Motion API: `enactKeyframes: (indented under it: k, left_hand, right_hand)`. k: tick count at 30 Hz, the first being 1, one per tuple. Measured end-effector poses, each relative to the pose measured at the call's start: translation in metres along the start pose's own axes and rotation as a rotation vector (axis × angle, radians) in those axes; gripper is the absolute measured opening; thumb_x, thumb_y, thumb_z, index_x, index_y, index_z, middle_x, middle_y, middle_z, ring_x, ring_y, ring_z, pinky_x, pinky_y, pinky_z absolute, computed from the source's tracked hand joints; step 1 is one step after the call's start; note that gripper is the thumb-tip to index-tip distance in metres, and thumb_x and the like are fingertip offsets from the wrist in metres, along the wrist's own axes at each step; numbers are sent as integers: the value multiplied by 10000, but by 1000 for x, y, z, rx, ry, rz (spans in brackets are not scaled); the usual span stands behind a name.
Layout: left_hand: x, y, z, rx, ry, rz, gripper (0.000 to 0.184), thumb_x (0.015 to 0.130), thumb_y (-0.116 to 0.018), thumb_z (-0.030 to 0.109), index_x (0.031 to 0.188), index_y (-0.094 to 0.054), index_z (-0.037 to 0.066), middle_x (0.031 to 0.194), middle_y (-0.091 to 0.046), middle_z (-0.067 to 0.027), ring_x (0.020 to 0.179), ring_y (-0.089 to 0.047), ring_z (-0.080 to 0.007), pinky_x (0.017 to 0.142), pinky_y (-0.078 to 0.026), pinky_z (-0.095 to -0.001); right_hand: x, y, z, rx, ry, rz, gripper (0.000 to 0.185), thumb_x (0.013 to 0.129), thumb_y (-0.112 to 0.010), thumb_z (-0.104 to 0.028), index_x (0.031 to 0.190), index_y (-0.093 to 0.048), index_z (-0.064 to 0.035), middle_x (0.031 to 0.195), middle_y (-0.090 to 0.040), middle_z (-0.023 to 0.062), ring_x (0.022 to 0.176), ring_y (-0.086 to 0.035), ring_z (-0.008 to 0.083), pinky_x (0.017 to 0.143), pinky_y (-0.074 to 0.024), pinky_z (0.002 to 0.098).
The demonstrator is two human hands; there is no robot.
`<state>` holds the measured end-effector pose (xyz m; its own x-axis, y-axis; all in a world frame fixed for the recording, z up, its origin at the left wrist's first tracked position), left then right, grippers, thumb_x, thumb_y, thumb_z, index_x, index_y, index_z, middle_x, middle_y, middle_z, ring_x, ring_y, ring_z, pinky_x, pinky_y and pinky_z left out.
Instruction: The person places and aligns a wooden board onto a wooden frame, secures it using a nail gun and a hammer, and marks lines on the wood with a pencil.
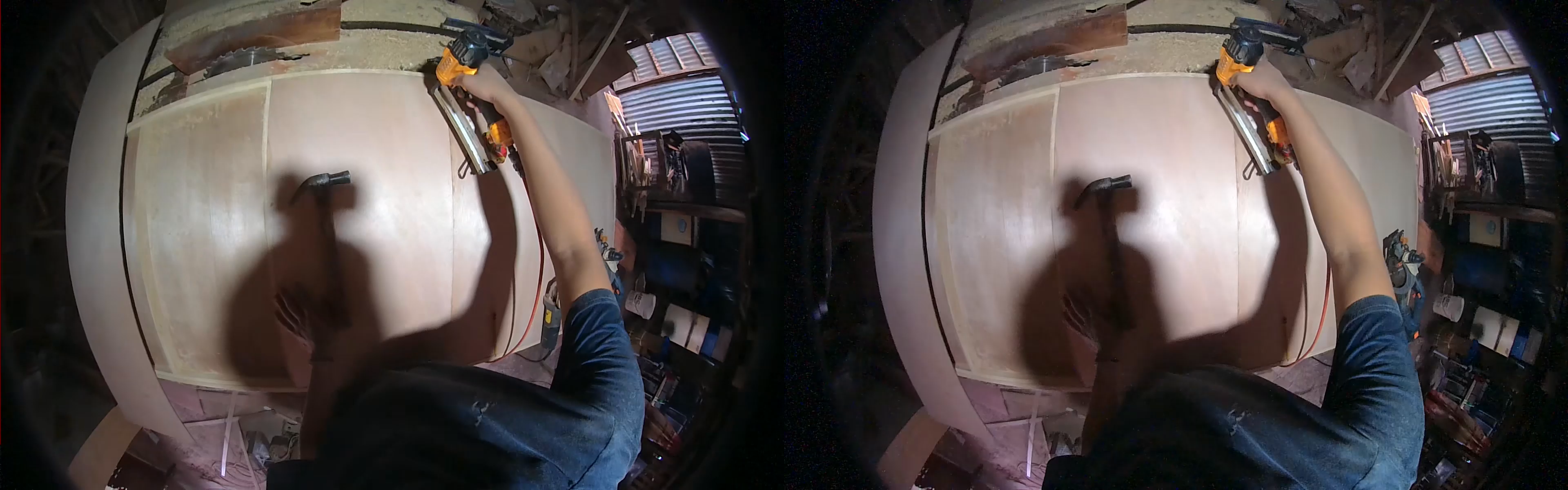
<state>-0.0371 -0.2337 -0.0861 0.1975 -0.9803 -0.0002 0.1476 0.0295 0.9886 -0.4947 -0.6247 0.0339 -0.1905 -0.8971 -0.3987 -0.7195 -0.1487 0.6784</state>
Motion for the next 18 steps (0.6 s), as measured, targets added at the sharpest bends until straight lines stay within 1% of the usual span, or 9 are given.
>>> enactKeyframes:
  k: [2,7,11,12,15,17,18]
  left_hand:
    - [-1,-5,-5,25,-3,-3,748,999,-569,482,1627,-335,149,1688,-257,-226,1573,-198,-436,1248,-173,-620]
    - [-2,-8,-7,43,0,-7,741,1004,-561,485,1629,-336,158,1688,-259,-226,1571,-204,-437,1244,-179,-626]
    - [0,-4,-4,46,-1,-4,736,1007,-556,488,1631,-337,165,1687,-260,-226,1569,-209,-439,1240,-185,-632]
    - [1,-3,-4,47,3,0,734,1008,-554,489,1631,-337,166,1687,-261,-226,1569,-211,-439,1239,-186,-633]
    - [1,1,1,42,-2,3,730,1010,-550,491,1632,-338,172,1687,-262,-225,1567,-215,-440,1237,-190,-637]
    - [-2,3,0,52,-11,-11,728,1012,-547,492,1633,-338,175,1687,-263,-225,1567,-217,-441,1235,-193,-639]
    - [-1,3,-2,62,-8,-18,726,1013,-545,492,1633,-339,177,1687,-263,-225,1566,-218,-441,1234,-194,-641]
  right_hand:
    - [5,-2,0,-14,7,-6,219,920,-690,-178,999,-702,27,746,-663,70,520,-600,144,504,-496,297]
    - [-8,1,11,-51,-57,-41,241,931,-697,-204,1008,-700,24,722,-651,66,513,-602,145,480,-502,303]
    - [-57,0,14,-79,-86,-77,255,930,-699,-216,1028,-690,19,699,-644,62,492,-598,149,450,-500,310]
    - [-51,-6,45,-55,-126,-101,249,926,-696,-212,1037,-680,11,675,-632,57,484,-594,151,441,-493,310]
    - [-97,-26,76,145,-77,-113,179,933,-666,-168,977,-663,6,651,-638,61,489,-605,154,438,-473,319]
    - [-153,-40,88,152,-99,-59,210,907,-627,-201,866,-660,3,607,-649,83,465,-618,183,478,-499,356]
    - [-179,-49,104,114,-146,-33,240,920,-623,-224,835,-652,-1,598,-646,81,476,-630,182,496,-510,352]
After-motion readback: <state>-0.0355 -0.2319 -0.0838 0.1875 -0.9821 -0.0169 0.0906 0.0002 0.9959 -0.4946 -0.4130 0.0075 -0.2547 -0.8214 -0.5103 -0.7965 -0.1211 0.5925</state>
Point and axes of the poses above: each hand's wrist, its own x-axis towards the middle knuckle, its own y-axis out of the back of the hand, z = x × y, the point moved 10 cm from there along x, towards the middle knuckle
